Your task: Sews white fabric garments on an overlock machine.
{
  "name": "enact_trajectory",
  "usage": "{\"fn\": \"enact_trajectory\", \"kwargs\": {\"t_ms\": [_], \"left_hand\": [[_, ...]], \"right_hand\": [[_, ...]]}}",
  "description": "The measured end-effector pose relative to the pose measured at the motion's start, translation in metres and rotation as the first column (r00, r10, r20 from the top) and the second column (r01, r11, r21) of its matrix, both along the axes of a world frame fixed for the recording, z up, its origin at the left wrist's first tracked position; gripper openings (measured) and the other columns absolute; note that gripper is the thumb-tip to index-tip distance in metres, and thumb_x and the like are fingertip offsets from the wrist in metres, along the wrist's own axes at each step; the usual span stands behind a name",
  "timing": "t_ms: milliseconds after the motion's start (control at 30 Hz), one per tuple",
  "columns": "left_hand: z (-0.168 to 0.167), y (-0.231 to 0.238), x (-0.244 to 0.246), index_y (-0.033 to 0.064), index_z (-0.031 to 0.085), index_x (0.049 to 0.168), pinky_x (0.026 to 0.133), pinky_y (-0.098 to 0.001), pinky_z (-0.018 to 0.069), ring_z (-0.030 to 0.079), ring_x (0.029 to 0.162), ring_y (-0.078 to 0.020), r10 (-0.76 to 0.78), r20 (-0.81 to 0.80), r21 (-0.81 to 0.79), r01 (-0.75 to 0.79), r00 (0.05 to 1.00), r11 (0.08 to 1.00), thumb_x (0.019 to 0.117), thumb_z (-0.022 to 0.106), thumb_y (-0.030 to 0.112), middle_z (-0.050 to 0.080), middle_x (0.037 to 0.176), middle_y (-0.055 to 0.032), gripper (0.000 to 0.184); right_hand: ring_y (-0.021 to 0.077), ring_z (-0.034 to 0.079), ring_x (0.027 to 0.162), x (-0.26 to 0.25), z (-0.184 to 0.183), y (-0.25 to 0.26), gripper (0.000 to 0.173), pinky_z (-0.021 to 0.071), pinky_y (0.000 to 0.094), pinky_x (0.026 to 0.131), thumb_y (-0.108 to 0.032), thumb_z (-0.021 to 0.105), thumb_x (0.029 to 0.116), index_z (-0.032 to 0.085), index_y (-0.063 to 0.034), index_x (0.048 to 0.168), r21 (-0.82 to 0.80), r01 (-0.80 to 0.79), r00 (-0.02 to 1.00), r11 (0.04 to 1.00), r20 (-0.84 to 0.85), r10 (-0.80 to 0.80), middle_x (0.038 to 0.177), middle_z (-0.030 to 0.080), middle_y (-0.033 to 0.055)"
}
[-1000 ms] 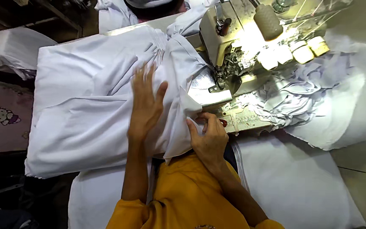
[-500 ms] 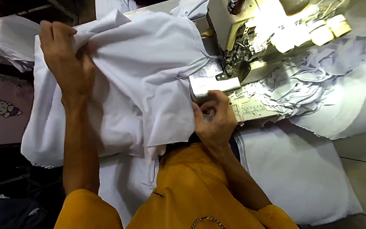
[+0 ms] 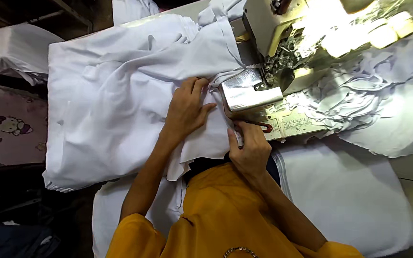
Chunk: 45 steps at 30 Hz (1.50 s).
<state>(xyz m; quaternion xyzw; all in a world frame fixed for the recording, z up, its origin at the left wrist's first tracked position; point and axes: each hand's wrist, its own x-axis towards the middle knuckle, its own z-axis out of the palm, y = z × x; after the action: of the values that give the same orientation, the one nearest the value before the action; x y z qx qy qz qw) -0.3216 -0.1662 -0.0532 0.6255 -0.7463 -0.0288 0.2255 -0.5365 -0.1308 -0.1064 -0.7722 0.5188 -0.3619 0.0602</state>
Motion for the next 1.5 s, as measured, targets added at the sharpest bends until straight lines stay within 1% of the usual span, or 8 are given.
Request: {"fn": "enact_trajectory", "kwargs": {"t_ms": [333,433,567,733,1033,1133,1367,1500], "left_hand": [[0.028,-0.006,0.005,-0.0032,0.064,0.102,0.073,-0.0268,0.057,0.064,0.079,-0.0101,-0.193,-0.544,-0.19,0.104,0.817,0.976,0.1041,0.05,0.004,0.066,0.092,-0.0075,0.016],[0.042,-0.01,-0.002,-0.0033,0.065,0.106,0.078,-0.0284,0.0586,0.067,0.086,-0.0119,-0.288,-0.554,-0.196,0.213,0.781,0.957,0.1042,0.053,0.004,0.068,0.097,-0.0083,0.014],[0.042,-0.006,-0.02,-0.005,0.068,0.113,0.097,-0.0348,0.056,0.068,0.107,-0.0182,-0.361,-0.46,-0.183,0.311,0.811,0.932,0.1036,0.053,0.006,0.071,0.112,-0.0136,0.021],[0.017,-0.003,-0.042,0.0038,0.054,0.148,0.128,-0.0539,0.0202,0.031,0.154,-0.0303,-0.408,-0.143,-0.067,0.403,0.902,0.913,0.1093,0.038,0.025,0.045,0.159,-0.0137,0.047],[0.023,-0.036,-0.052,0.0012,0.043,0.155,0.128,-0.0566,0.0103,0.028,0.155,-0.0279,-0.433,-0.143,-0.039,0.432,0.89,0.901,0.1103,0.033,0.038,0.038,0.163,-0.0147,0.059],[0.023,-0.014,-0.062,-0.0053,0.054,0.138,0.126,-0.049,0.0285,0.04,0.148,-0.0321,-0.359,-0.221,-0.185,0.322,0.907,0.929,0.109,0.042,0.03,0.051,0.151,-0.0203,0.047],[0.009,-0.005,-0.064,0.0078,0.046,0.155,0.126,-0.0624,0.0132,0.029,0.155,-0.0291,-0.293,-0.084,-0.096,0.285,0.952,0.954,0.1091,0.026,0.045,0.039,0.163,-0.0123,0.062],[0.01,-0.015,-0.063,0.0033,0.04,0.157,0.126,-0.0632,0.011,0.026,0.156,-0.0262,-0.286,-0.074,-0.09,0.279,0.955,0.956,0.1099,0.025,0.043,0.036,0.166,-0.0107,0.064]], "right_hand": [[0.0222,0.059,0.092,0.002,-0.002,-0.013,0.017,0.0496,0.0361,0.08,-0.024,0.069,0.0968,0.075,-0.0073,0.095,0.067,-0.169,0.921,0.983,0.367,0.133,0.094,0.062,0.008],[0.0155,0.065,0.107,-0.028,0.028,-0.003,0.014,0.0561,0.0358,0.092,-0.019,0.062,0.1017,0.07,-0.0081,0.104,0.069,-0.38,0.689,0.922,0.686,0.233,0.11,0.069,0.0037],[-0.0008,0.065,0.082,-0.066,0.045,0.0,0.007,0.0573,0.0192,0.077,-0.017,0.057,0.1035,0.063,-0.0138,0.106,0.078,-0.38,0.595,0.922,0.783,0.179,0.091,0.067,-0.0108],[0.0014,0.063,0.08,-0.086,0.022,-0.001,0.011,0.0548,0.0187,0.072,-0.011,0.057,0.0965,0.063,-0.0103,0.087,0.296,-0.433,0.654,0.851,0.753,0.071,0.089,0.067,-0.0046],[0.0054,0.066,0.068,-0.057,0.042,-0.039,0.026,0.0552,0.0214,0.06,-0.018,0.065,0.1008,0.049,-0.0114,0.121,0.294,-0.347,0.699,0.891,0.714,0.037,0.084,0.07,-0.0027],[0.0041,0.06,0.061,-0.056,0.046,-0.044,0.02,0.051,0.0186,0.054,-0.011,0.062,0.1013,0.057,-0.01,0.12,0.229,-0.307,0.719,0.924,0.691,0.068,0.079,0.065,-0.0029],[0.0026,0.065,0.08,-0.056,0.038,-0.044,0.02,0.0555,0.0181,0.07,-0.01,0.056,0.1048,0.068,-0.0039,0.12,0.191,-0.258,0.728,0.947,0.683,0.06,0.107,0.072,0.0014],[0.0005,0.058,0.068,-0.052,0.043,-0.052,0.02,0.0495,0.0154,0.058,-0.011,0.056,0.1054,0.069,-0.0063,0.12,0.187,-0.207,0.744,0.96,0.668,0.03,0.094,0.068,-0.0016]]}}
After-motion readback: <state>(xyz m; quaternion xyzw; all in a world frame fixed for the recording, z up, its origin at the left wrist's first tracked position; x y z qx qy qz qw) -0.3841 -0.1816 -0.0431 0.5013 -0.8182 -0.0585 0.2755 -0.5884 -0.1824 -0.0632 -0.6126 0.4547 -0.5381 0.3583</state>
